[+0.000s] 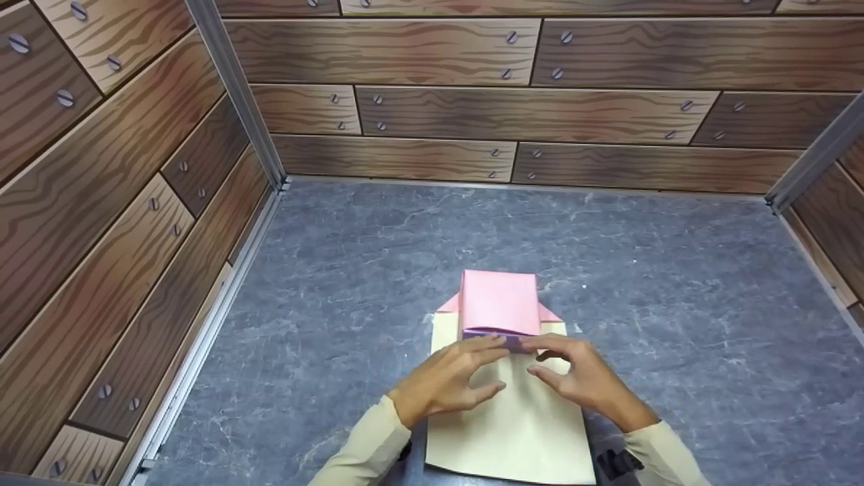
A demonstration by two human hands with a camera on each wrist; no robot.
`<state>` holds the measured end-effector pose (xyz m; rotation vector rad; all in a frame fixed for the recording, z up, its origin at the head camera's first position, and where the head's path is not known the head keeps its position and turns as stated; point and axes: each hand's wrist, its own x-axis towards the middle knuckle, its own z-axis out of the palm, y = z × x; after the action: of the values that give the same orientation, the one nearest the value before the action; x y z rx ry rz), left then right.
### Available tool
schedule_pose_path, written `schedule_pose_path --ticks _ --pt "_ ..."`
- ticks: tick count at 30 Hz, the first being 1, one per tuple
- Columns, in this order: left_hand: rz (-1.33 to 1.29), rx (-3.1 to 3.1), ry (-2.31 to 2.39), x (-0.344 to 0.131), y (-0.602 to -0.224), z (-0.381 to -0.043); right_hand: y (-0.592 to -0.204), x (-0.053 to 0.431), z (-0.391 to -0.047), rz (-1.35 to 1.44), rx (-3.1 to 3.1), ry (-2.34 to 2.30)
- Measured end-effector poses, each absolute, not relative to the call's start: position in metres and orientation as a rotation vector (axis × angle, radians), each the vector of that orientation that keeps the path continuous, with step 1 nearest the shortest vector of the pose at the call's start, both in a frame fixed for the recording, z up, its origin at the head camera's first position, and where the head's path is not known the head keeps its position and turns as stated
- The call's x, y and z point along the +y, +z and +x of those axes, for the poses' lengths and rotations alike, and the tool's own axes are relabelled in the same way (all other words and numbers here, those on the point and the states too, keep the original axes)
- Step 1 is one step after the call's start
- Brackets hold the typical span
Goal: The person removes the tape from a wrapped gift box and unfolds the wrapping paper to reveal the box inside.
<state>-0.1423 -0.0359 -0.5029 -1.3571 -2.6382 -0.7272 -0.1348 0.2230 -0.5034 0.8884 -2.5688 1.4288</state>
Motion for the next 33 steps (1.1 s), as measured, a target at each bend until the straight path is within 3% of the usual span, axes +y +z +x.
schedule_pose_path --ticks 15,33 --pt "-1.168 -2.812 -0.618 -0.039 -0.499 -0.154 -0.5 0.221 -0.14 0.82 -2.606 1.319" --pt "-0.854 -3.038 -1.039 -0.045 -0.478 -0.191 -0.485 0.22 -0.173 0.522 -2.674 1.609"
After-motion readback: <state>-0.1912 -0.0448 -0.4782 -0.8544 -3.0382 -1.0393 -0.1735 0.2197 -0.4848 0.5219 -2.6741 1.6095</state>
